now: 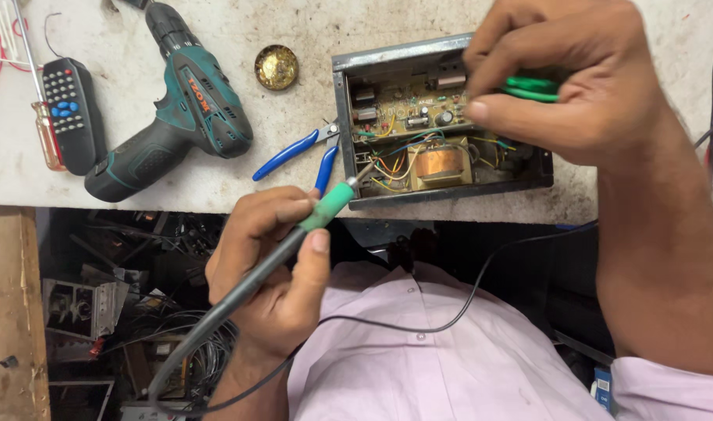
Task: The person solders wires and components on a circuit board inside an open metal enclosure using a soldering iron and solder wire, repositioning the box and feeding solder as they work on different joints. They then flip the enclosure, probe the board with a multimeter, and adjust the meter's settings while testing.
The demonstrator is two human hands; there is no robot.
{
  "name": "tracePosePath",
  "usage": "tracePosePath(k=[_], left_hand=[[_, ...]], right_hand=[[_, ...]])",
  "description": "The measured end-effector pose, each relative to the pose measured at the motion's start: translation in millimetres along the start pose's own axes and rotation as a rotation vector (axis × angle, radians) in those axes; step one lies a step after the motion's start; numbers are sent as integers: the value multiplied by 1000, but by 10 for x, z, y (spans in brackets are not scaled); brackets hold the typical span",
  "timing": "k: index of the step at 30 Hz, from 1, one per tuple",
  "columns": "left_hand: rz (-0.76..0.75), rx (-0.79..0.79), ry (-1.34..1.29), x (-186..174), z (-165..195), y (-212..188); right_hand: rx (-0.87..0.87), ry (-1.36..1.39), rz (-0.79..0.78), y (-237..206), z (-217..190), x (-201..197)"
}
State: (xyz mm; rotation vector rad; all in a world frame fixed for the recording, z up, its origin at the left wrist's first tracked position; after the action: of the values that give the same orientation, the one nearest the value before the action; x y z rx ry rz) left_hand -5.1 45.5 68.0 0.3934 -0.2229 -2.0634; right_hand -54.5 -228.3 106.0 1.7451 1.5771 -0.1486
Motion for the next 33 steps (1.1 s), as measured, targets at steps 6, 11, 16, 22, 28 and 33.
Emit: tracePosePath(k=[6, 11, 16, 22, 28, 33], left_hand=[[-16, 153, 204, 110, 57, 63], [-11, 163, 269, 138, 38, 66], [12, 100, 245, 171, -36, 58], [50, 225, 317, 251, -12, 9], [51, 244, 337, 281, -31, -15], [42, 254, 345, 299, -46, -26]], right_hand=[[-164, -219, -105, 87, -112, 198], [-64, -268, -147, 117, -122, 313], [-123, -363, -80, 90, -247, 371], [-155, -494, -41, 48, -337, 450], [-200, -573, -29, 40, -371, 502], [-212, -565, -9, 1, -353, 500]])
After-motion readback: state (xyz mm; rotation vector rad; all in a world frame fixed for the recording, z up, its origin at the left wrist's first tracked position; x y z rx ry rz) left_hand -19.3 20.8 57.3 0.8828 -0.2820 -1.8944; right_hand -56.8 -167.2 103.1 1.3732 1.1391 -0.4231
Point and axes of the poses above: each hand's wrist, its own y-axis towards the middle knuckle, its own x-axis out of the palm, z = x × y, the point moved 6 cm from there along y, towards the middle knuckle, and after that the axes turned 6 degrees about -x, right-handed, at the moved point
